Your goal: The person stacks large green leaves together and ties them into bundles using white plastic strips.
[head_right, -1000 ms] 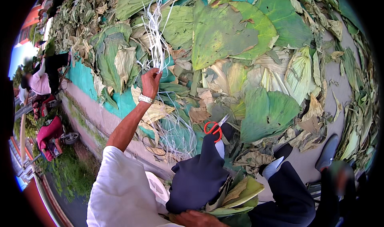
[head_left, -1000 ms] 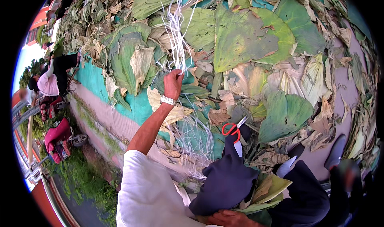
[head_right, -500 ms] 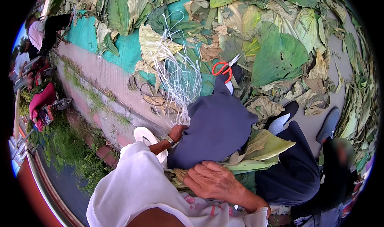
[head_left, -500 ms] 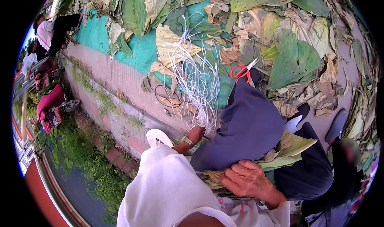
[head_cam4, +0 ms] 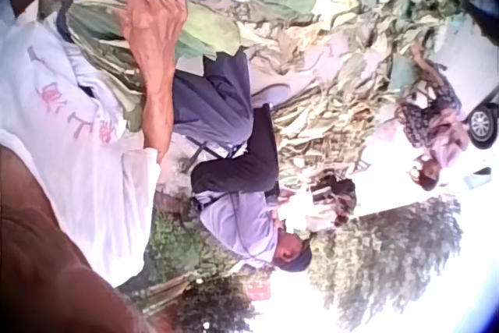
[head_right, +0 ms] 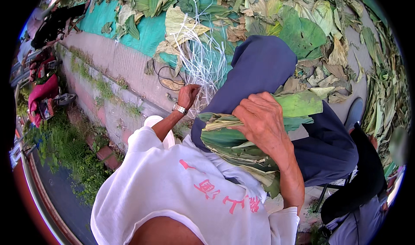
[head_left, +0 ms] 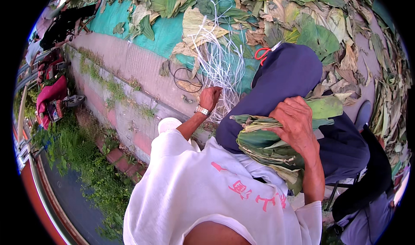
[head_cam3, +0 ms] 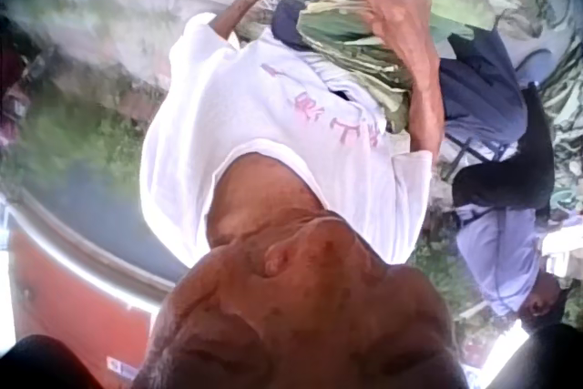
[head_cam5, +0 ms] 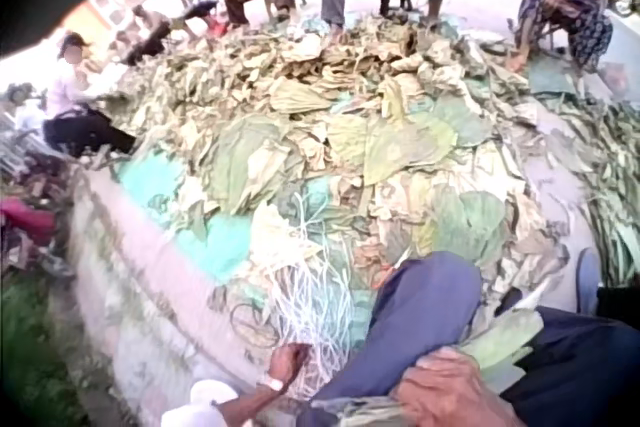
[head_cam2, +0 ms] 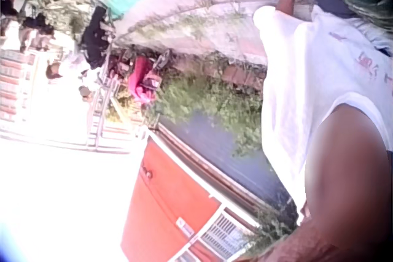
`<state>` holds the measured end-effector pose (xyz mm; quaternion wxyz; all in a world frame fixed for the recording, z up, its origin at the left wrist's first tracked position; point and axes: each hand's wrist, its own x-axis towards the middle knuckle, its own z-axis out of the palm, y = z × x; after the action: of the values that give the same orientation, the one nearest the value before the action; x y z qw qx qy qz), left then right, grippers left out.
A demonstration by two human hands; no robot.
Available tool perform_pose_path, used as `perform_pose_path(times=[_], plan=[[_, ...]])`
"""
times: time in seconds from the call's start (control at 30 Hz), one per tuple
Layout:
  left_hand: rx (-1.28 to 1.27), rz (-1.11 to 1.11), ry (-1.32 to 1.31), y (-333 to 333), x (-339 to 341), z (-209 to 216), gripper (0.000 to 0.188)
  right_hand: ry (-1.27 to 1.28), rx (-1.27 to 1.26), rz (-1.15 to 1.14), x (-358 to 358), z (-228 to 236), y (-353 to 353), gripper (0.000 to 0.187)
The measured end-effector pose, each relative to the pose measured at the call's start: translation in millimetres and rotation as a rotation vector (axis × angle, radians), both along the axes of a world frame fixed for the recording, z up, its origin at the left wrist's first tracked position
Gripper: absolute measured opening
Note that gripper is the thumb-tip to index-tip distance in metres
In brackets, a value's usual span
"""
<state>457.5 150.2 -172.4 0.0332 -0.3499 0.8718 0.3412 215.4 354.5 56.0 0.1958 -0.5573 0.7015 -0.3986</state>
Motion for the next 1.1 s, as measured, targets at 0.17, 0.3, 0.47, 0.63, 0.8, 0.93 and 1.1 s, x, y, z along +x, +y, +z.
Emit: perform_pose_path(times=[0.17, 0.3, 0.47, 0.63, 0.8, 0.93, 1.1], plan=[[0.135, 0.285, 0.199, -20.4, 3.5, 41.1, 0.012, 0.067, 0.017, -0.008, 6.9, 4.1, -0.1, 0.033], [0.124, 0.346, 0.383, -28.8, 11.1, 68.9, 0.011, 0.093, 0.027, -0.031, 13.6, 8.1, -0.1, 0.034], [0.074, 0.293, 0.51, -24.6, 17.2, 96.7, 0.016, 0.118, 0.025, -0.039, 17.2, 7.0, 2.4, 0.035], [0.111, 0.315, 0.588, -37.3, 16.1, 118.4, 0.016, 0.135, 0.028, -0.054, 19.7, 8.0, 5.3, 0.035], [0.07, 0.297, 0.713, -50.8, 1.5, 171.3, 0.019, 0.145, 0.01, -0.074, 21.4, 9.6, 6.2, 0.035], [0.012, 0.269, 0.867, -57.8, -17.4, 224.0, 0.021, 0.139, 0.004, -0.065, 21.8, 7.7, 7.6, 0.034], [-0.02, 0.316, 0.983, -52.5, -43.8, 273.8, 0.026, 0.116, -0.001, -0.063, 20.2, 5.2, 9.1, 0.033]])
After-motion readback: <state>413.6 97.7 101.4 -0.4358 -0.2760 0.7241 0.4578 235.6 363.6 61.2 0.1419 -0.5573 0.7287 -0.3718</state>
